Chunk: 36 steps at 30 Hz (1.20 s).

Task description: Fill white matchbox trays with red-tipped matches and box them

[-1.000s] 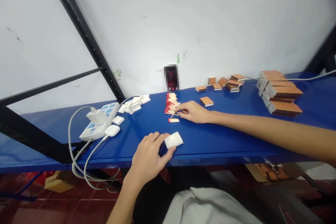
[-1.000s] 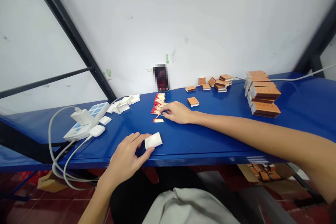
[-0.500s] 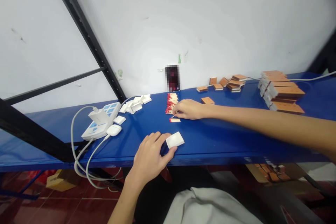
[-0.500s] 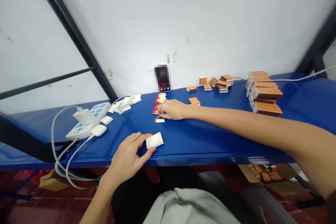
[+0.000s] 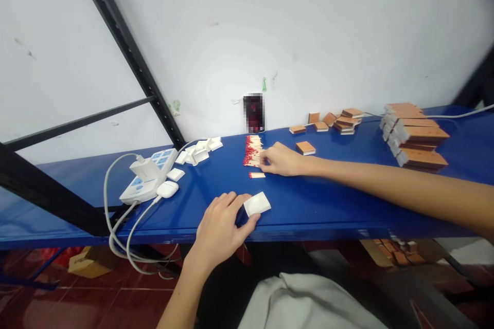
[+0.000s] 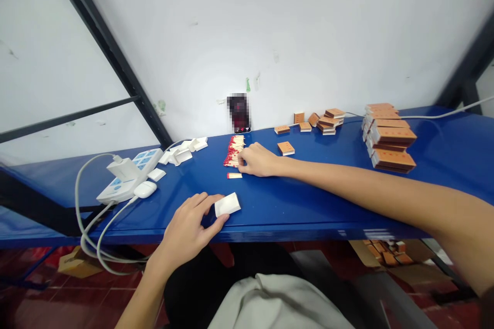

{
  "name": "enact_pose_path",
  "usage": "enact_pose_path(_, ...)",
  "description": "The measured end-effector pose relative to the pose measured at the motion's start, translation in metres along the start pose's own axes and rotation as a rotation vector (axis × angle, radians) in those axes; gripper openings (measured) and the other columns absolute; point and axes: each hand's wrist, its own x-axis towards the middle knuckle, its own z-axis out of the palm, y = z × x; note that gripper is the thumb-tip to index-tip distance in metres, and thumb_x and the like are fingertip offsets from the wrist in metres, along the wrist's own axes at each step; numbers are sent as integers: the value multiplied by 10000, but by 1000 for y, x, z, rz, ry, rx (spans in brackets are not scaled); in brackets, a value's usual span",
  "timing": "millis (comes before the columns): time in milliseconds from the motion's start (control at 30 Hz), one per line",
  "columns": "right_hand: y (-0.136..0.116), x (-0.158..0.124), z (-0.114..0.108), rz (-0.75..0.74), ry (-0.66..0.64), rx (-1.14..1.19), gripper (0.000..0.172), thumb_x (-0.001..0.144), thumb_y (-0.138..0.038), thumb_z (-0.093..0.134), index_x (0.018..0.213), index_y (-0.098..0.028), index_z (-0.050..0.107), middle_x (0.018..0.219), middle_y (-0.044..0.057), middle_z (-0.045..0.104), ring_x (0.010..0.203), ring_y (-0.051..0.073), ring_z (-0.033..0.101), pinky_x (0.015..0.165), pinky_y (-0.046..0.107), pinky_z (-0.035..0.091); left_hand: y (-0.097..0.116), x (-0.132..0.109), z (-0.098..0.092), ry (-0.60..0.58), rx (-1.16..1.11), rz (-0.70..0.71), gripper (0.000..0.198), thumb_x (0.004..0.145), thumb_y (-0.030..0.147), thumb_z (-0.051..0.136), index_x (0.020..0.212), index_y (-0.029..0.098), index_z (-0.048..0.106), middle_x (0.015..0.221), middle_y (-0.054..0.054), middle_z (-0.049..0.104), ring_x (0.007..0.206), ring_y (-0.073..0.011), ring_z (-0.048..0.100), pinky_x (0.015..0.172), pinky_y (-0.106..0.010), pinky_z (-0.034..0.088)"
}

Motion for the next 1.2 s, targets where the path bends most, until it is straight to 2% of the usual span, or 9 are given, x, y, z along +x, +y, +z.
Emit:
enact_pose_path(367,1,-1,1,-7,7,77,186,841,-215,584,704,-164,699,689,33,706,587,136,569,620,261,353,-1,1,0,16,6,16,343,992,468,501,1219,240,621,987,-56,633,917,-255,590,836,-398,459)
enact_pose_path(700,3,-2,1,-22,-15,93,164,839,-208,591,785,-166,740,725,45,724,640,152,608,642,253,379,-1,0,1,15,15,17,348,993,470,498,1222,237,618,989,-55,632,916,-253,586,830,-394,455)
enact_pose_path(1200,-9,9,-9,-74,-114,212,172,819,-241,607,745,-167,744,699,23,705,614,133,560,621,250,374,-1,0,1,16,12,15,342,984,455,517,1227,238,621,976,-49,622,903,-251,577,841,-406,453)
